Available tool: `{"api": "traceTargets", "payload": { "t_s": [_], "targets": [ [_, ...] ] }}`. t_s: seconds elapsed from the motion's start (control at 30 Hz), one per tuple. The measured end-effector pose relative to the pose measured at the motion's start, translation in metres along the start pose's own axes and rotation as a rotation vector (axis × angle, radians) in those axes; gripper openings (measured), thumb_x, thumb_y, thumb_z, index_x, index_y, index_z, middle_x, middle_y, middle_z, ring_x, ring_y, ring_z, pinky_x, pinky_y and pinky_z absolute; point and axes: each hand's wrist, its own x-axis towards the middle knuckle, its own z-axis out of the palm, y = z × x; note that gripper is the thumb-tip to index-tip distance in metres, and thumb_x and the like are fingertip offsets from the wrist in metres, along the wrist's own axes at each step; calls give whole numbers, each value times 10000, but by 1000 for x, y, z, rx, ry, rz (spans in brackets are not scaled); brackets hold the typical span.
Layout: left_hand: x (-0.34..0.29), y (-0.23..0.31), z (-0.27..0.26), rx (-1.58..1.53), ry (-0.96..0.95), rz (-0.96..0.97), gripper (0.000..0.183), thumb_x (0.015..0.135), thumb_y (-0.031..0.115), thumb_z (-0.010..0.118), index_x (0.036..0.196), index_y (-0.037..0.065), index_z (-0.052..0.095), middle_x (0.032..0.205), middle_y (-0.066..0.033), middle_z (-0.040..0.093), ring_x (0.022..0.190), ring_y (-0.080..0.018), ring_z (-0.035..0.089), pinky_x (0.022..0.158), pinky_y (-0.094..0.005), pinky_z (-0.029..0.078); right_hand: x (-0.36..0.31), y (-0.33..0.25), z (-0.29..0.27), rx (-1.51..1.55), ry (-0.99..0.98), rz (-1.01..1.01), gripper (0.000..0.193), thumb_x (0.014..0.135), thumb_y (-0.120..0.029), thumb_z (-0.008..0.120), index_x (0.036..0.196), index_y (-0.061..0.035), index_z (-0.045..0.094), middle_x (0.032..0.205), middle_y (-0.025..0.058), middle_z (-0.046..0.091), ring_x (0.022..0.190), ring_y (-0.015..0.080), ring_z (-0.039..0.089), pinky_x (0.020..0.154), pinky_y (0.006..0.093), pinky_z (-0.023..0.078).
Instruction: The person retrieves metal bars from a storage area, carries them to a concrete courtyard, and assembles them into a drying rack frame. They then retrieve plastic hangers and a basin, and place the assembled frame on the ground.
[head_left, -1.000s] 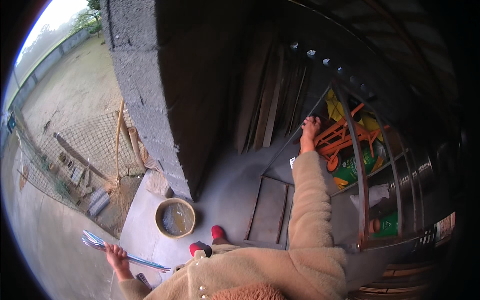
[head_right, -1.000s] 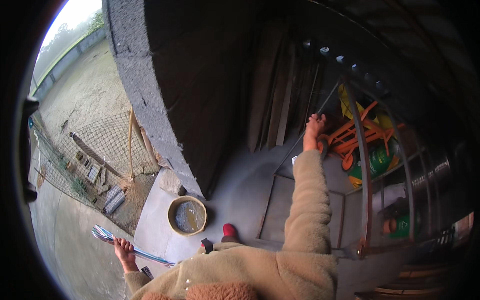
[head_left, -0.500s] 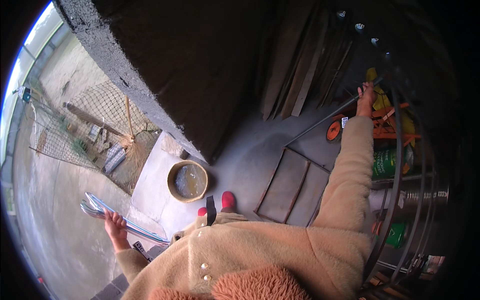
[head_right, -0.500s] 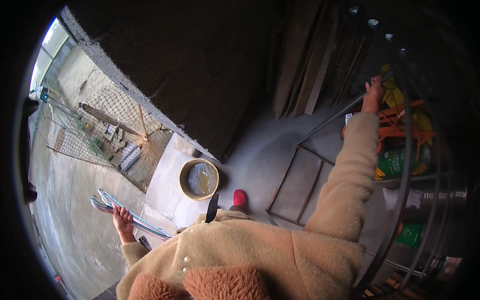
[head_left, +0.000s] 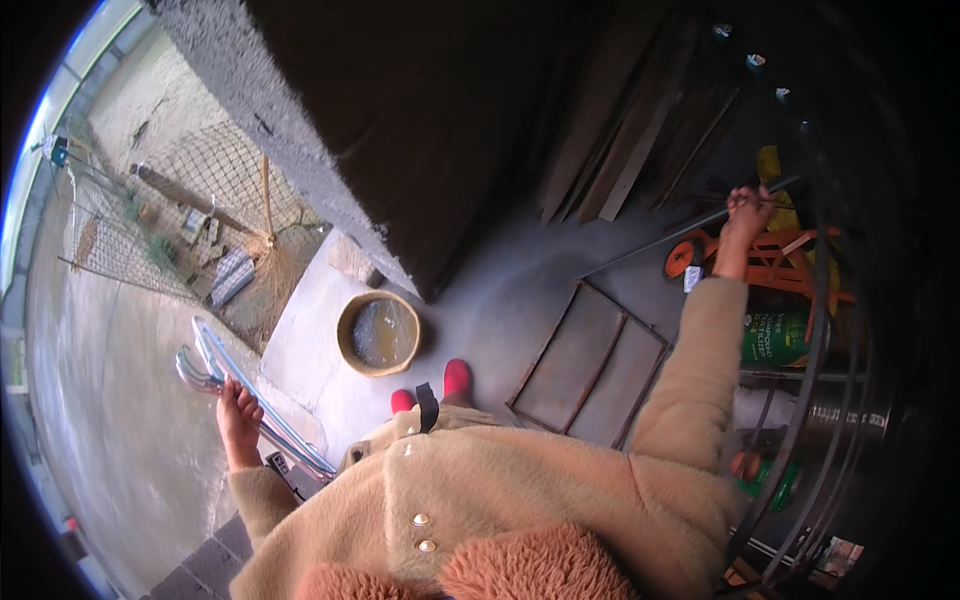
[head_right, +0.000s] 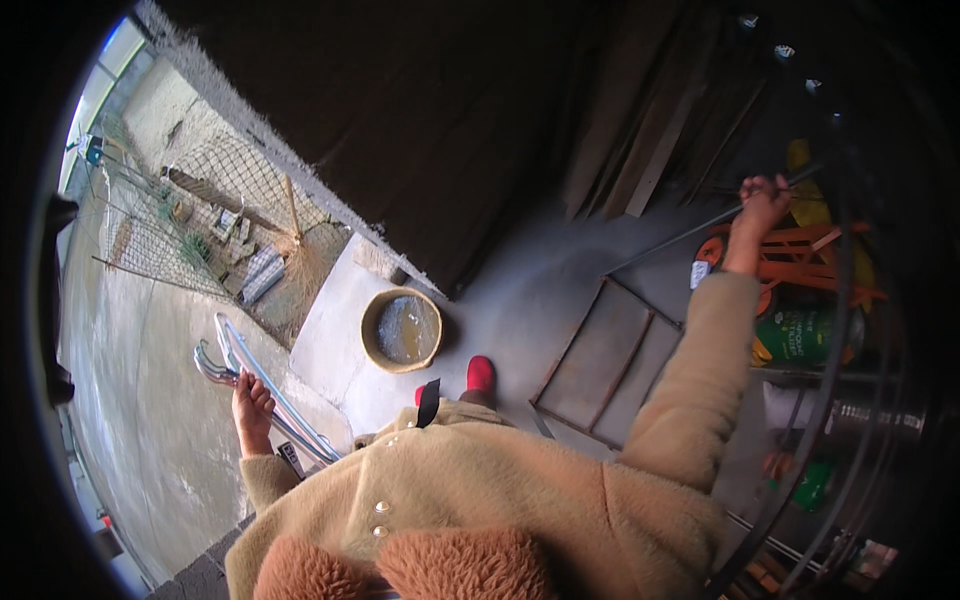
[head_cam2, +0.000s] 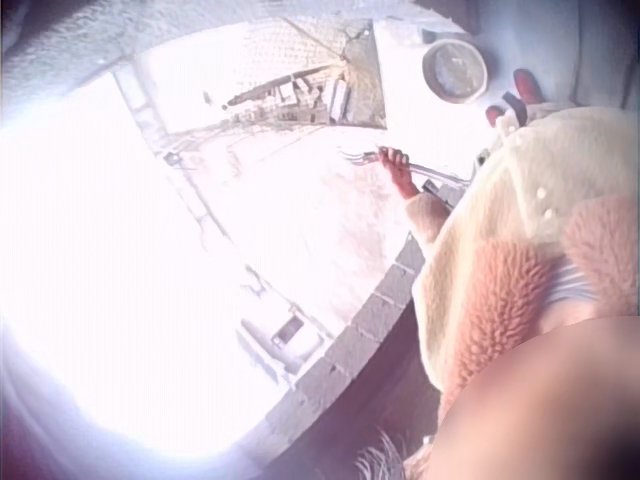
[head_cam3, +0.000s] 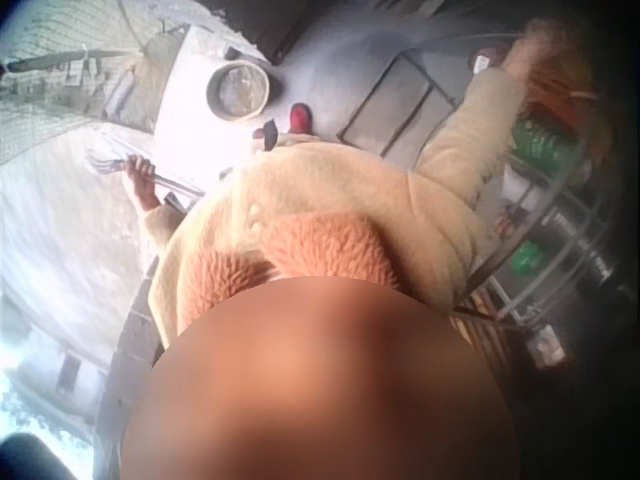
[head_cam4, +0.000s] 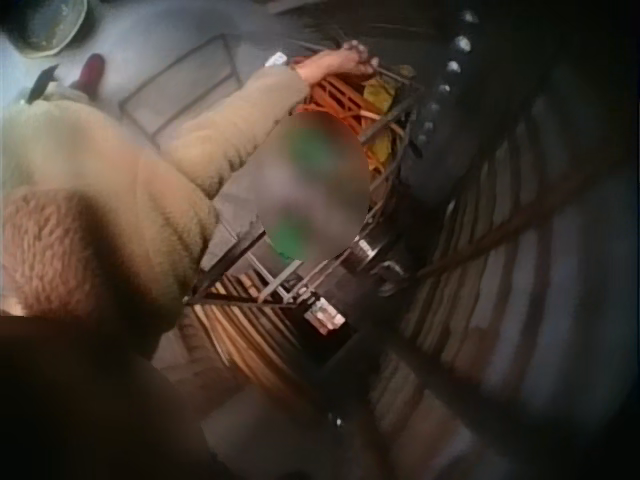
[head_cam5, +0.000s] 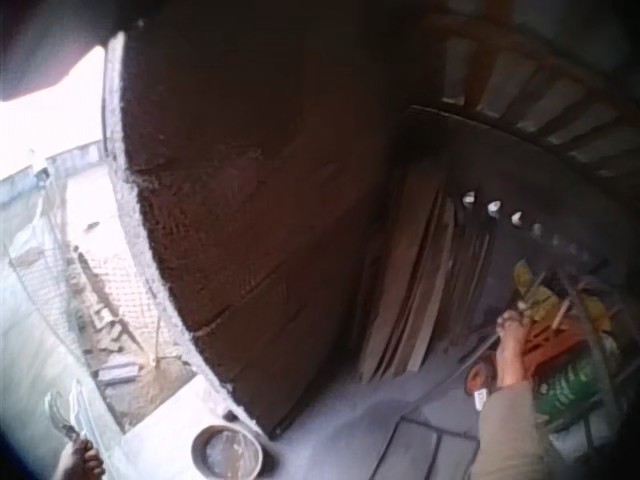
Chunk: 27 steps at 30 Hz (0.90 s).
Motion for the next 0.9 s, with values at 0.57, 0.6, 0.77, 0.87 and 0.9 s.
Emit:
{"api": "traceTargets", "payload": {
  "t_s": [0.57,0.6,0.77,0.87,0.9],
  "targets": [
    [54,65,-155,536,-86,66,265,955,230,445,745,80,503,539,-1,442,470,-113,399,469,-262,367,-670,139,81,-313,-675,922,118,975,-80,423,1092,-68,413,766,78,574,631,171,601,473,273,485],
    [56,72,-168,445,-15,12,234,966,225,452,800,73,515,629,-40,540,476,-133,465,464,-300,415,-702,138,99,-304,-814,933,128,974,-79,424,1101,-64,415,776,82,579,639,174,607,485,274,495],
    [49,124,-229,282,-6,-17,237,1000,256,433,993,39,526,924,-149,664,782,-241,682,615,-319,546,-838,114,221,-275,-1419,977,145,969,-67,421,1108,-29,440,810,84,590,674,166,624,526,277,524],
    [45,148,-265,162,-15,50,253,990,288,465,1024,46,530,1012,-152,656,914,-237,664,696,-314,545,-915,80,302,-157,-1685,859,164,962,-58,435,1118,-14,461,824,87,600,679,156,625,526,264,517],
    [45,154,-276,145,1,89,262,984,297,480,1036,45,531,1033,-146,653,934,-227,655,723,-316,539,-940,64,325,-120,-1760,852,176,960,-54,437,1129,-11,465,833,90,605,682,155,627,520,257,513]
  ]
}}
